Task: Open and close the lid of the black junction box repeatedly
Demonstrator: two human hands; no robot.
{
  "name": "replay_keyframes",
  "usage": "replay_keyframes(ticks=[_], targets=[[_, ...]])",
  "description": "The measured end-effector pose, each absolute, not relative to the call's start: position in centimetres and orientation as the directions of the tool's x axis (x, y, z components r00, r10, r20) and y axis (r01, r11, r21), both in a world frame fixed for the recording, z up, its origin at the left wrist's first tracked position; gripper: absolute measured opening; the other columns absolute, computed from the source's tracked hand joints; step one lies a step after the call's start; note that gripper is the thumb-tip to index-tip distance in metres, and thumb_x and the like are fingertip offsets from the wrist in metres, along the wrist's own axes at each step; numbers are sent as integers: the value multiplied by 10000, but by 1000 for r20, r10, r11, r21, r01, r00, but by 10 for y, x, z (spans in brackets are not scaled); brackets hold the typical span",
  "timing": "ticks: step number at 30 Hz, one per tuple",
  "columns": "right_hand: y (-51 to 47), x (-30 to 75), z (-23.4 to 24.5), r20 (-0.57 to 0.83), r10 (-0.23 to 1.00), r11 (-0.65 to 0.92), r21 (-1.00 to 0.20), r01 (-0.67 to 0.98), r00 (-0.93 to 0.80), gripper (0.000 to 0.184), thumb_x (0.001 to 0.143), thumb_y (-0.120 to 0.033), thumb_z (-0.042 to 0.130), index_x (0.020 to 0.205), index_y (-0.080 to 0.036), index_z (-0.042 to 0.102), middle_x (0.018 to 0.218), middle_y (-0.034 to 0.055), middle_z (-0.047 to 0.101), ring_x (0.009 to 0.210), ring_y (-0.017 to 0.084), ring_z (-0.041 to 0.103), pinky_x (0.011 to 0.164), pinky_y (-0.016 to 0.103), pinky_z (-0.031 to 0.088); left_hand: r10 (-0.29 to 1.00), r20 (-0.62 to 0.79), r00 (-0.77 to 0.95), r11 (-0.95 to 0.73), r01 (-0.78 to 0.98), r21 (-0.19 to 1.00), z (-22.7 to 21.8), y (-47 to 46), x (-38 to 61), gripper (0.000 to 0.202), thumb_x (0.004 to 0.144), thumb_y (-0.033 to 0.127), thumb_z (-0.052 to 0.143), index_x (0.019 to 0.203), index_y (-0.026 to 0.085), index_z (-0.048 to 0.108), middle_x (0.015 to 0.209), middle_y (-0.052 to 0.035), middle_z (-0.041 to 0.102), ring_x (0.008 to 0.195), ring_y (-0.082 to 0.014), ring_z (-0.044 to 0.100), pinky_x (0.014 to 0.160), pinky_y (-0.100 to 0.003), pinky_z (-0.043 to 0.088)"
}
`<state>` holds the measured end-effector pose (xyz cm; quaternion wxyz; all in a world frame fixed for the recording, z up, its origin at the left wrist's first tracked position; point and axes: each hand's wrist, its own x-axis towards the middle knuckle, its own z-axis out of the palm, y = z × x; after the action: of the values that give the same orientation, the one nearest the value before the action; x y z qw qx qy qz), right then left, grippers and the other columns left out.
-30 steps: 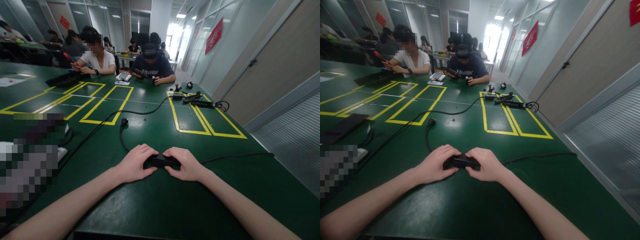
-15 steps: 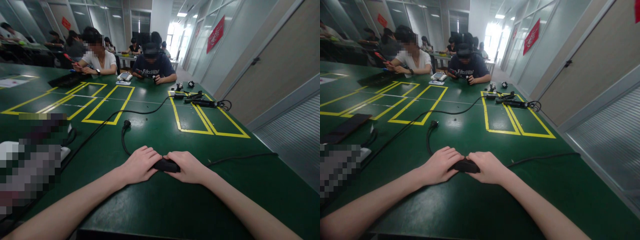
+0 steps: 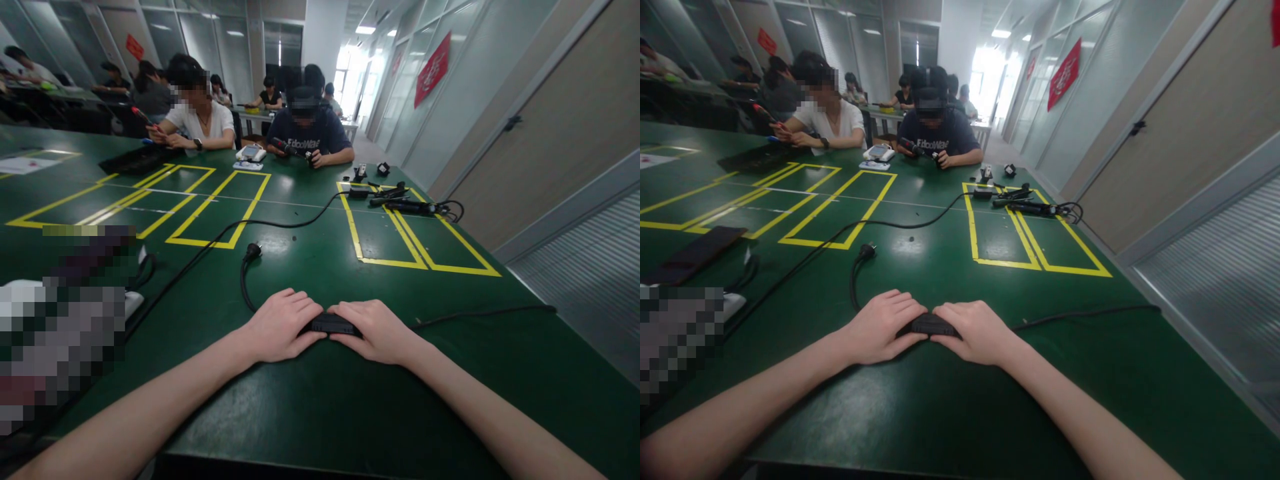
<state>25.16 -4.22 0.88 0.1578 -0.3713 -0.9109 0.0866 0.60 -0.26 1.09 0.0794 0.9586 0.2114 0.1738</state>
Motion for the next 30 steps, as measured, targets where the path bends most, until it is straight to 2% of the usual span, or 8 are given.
replay_keyframes(ticks=[3,9,14,20,25,30], targets=[[-41,253,5,256,703,711,-269,649,-664,197,1028,-364,582,1073,-178,625,901,71,729,772,204,697,665,293,465,429,352,832,-900,362,243,7,-3,8,330,1046,399,546,1249,146,605,1085,-106,733,983,-248,689,841,-371,503],[-40,254,4,310,694,720,-264,642,-650,268,980,-366,637,1160,-167,645,916,81,725,799,216,704,679,299,503,449,386,806,-886,348,305,1,-4,10,270,1033,312,579,1251,162,631,1075,-92,758,1000,-243,717,935,-400,535],[-39,256,3,321,694,718,-247,651,-644,230,1019,-362,592,1123,-166,652,922,87,739,809,223,718,696,312,527,481,420,770,-871,364,330,-3,-2,12,373,1005,313,627,1344,163,589,1258,-125,735,1147,-261,702,1015,-414,542],[-36,256,2,353,706,704,-253,664,-614,338,1004,-431,626,1226,-177,646,997,93,711,839,219,703,699,312,545,534,357,767,-830,395,394,-4,-2,12,240,994,281,647,1214,187,661,1114,-83,782,1017,-244,747,973,-395,571],[-37,255,5,371,673,735,-241,634,-640,256,1039,-381,565,1131,-165,666,931,89,710,808,213,689,690,310,533,570,347,745,-804,417,425,-3,-4,12,335,988,312,660,1298,187,636,1202,-99,764,1075,-247,742,969,-386,586],[-36,255,6,407,637,765,-231,601,-654,297,1025,-424,595,1145,-163,673,940,98,724,807,220,694,688,324,539,556,303,774,-792,384,475,0,-5,11,286,985,255,669,1262,186,662,1164,-82,779,1013,-229,765,918,-343,603]])
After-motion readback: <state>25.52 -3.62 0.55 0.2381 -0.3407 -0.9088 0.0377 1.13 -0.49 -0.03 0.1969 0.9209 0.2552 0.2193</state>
